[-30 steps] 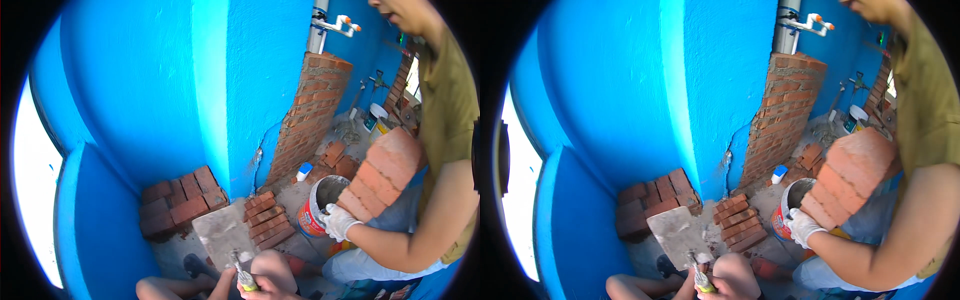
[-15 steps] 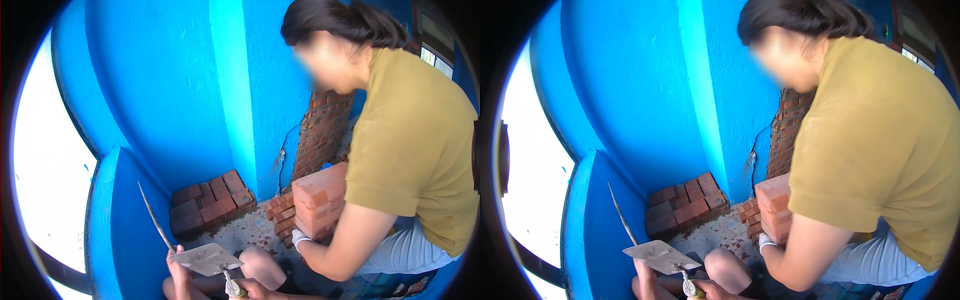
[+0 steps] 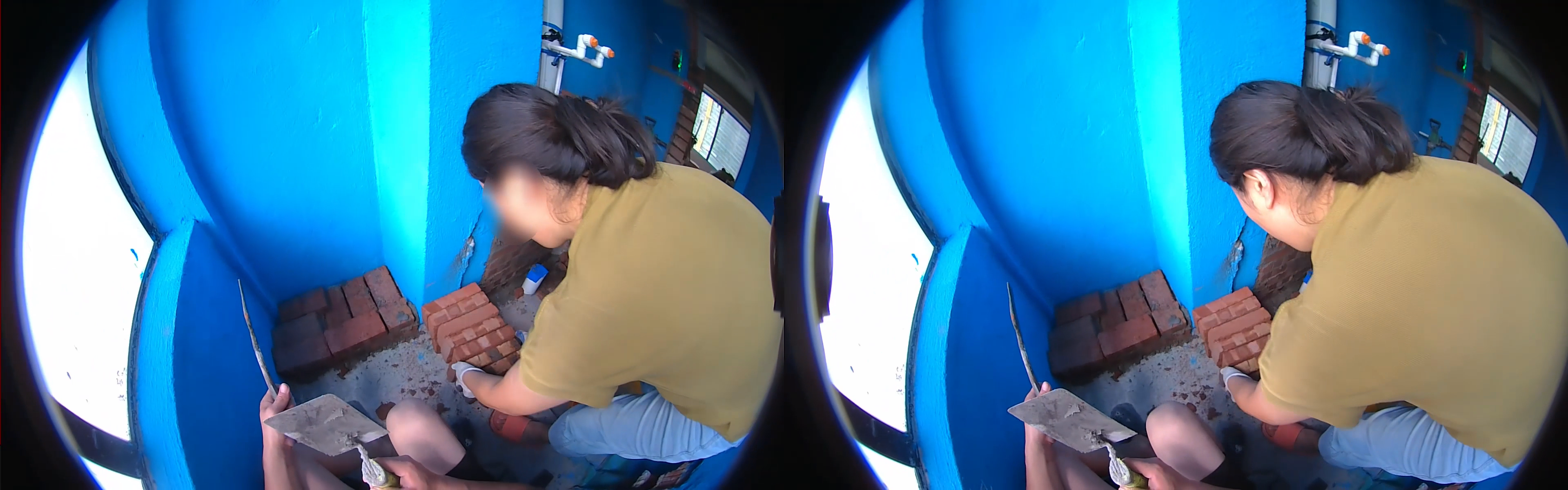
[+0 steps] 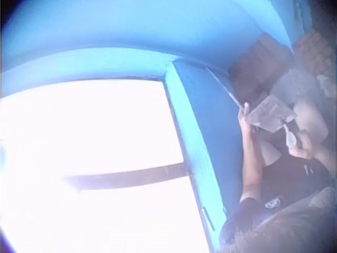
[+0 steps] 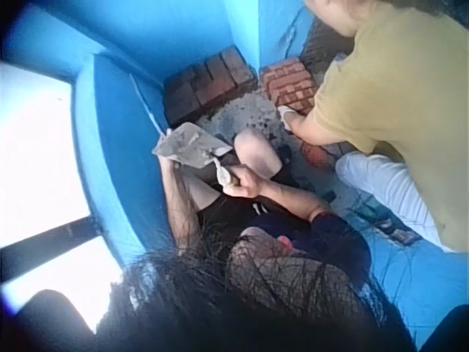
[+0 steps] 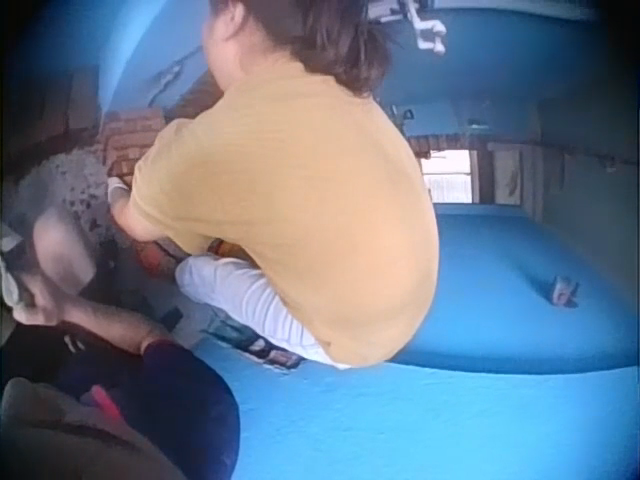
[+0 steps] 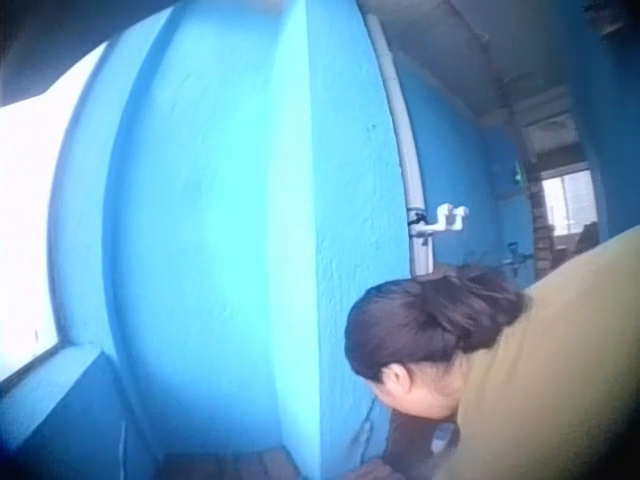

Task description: The person lays bricks by spreading mortar with a trowel, placing bricks onto the mortar by hand, and leveling the bricks and scraping excess mortar with a trowel.

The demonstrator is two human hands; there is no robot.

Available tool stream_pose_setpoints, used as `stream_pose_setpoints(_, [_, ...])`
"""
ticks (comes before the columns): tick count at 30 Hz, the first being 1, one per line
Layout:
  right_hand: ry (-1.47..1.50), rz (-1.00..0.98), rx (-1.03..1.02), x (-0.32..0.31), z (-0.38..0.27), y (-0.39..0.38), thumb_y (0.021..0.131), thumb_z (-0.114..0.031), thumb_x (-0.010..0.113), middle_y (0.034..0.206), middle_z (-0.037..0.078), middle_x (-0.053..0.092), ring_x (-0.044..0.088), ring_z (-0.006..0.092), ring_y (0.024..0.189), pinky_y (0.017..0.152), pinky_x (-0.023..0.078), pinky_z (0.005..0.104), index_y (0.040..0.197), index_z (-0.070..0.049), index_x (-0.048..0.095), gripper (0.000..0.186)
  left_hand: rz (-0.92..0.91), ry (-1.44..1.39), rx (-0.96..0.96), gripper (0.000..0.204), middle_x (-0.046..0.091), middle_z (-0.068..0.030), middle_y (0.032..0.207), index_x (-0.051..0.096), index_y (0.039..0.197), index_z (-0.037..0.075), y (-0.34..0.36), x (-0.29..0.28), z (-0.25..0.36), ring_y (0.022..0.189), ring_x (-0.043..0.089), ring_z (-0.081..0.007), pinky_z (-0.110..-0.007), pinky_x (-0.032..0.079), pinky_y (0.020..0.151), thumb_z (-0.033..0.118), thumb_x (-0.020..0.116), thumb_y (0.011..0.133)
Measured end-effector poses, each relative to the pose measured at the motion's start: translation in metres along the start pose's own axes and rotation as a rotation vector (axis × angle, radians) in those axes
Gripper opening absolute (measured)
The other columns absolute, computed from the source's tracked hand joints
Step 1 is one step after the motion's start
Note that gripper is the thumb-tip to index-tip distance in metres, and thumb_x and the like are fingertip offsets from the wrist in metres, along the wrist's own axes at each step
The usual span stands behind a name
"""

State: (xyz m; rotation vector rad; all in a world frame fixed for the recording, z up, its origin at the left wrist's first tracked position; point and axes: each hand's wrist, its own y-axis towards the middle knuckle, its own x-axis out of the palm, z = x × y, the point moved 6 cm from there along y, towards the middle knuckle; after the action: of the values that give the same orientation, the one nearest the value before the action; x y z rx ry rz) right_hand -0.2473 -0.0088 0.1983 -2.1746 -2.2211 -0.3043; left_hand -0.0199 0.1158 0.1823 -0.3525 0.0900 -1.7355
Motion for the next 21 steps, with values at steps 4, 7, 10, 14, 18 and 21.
stream_pose_setpoints(4, [0.031,0.014,-0.01,0.003,0.008,0.006,0.078,-0.013,0.067,0.067,-0.005,0.044,0.04,0.0078,0.059,0.055,0.036,0.027,0.086,-0.007,0.055,0.015,0.001,-0.002,-0.011,0.028,0.04,0.0044,0.057,0.045,0.074,0.014,0.005,-0.007,-0.005,0.048,0.036,-0.0066,-0.023,0.028,0.046,0.026,0.059,0.095])
stream_pose_setpoints(7, [0.074,0.021,-0.013,0.003,0.011,0.007,0.078,-0.013,0.066,0.068,-0.004,0.045,0.041,0.0081,0.061,0.056,0.036,0.0271,0.086,-0.008,0.055,0.015,0.056,-0.026,-0.028,0.028,0.04,0.0044,0.057,0.045,0.074,0.014,0.005,-0.012,-0.006,0.048,0.036,-0.0072,-0.023,0.029,0.046,0.026,0.06,0.094])
stream_pose_setpoints(10, [0.077,0.011,-0.019,0.005,0.007,0.007,0.079,-0.014,0.066,0.07,-0.003,0.046,0.042,0.0086,0.062,0.058,0.038,0.0274,0.087,-0.008,0.055,0.015,0.054,-0.088,-0.07,0.028,0.043,0.0034,0.059,0.046,0.074,0.014,0.004,-0.015,-0.006,0.051,0.039,-0.0077,-0.023,0.032,0.047,0.027,0.062,0.093])
stream_pose_setpoints(14, [0.032,0.021,-0.054,-0.002,-0.003,0.004,0.079,-0.014,0.065,0.07,-0.002,0.048,0.044,0.0099,0.063,0.058,0.039,0.0283,0.087,-0.006,0.055,0.016,0.085,-0.174,-0.131,0.026,0.047,0.0019,0.062,0.049,0.078,0.012,0.001,-0.012,-0.01,0.055,0.045,-0.0089,-0.024,0.038,0.05,0.028,0.065,0.091])
stream_pose_setpoints(18, [-0.07,0.122,-0.103,-0.018,-0.016,-0.003,0.082,-0.016,0.064,0.067,-0.002,0.047,0.044,0.0097,0.058,0.055,0.038,0.0275,0.088,-0.006,0.055,0.015,-0.045,-0.103,-0.123,0.02,0.045,0.002,0.058,0.049,0.09,0.009,-0.001,-0.002,-0.001,0.045,0.04,-0.0091,-0.023,0.035,0.041,0.025,0.06,0.094])
stream_pose_setpoints(21, [-0.161,0.116,-0.076,-0.028,-0.041,-0.01,0.085,-0.017,0.068,0.09,0.007,0.062,0.06,0.0177,0.082,0.078,0.046,0.0302,0.103,-0.001,0.058,0.026,-0.204,-0.101,-0.087,0.021,0.037,0.0039,0.052,0.046,0.085,0.01,0.004,-0.003,-0.003,0.034,0.028,-0.0085,-0.023,0.025,0.032,0.025,0.054,0.096])
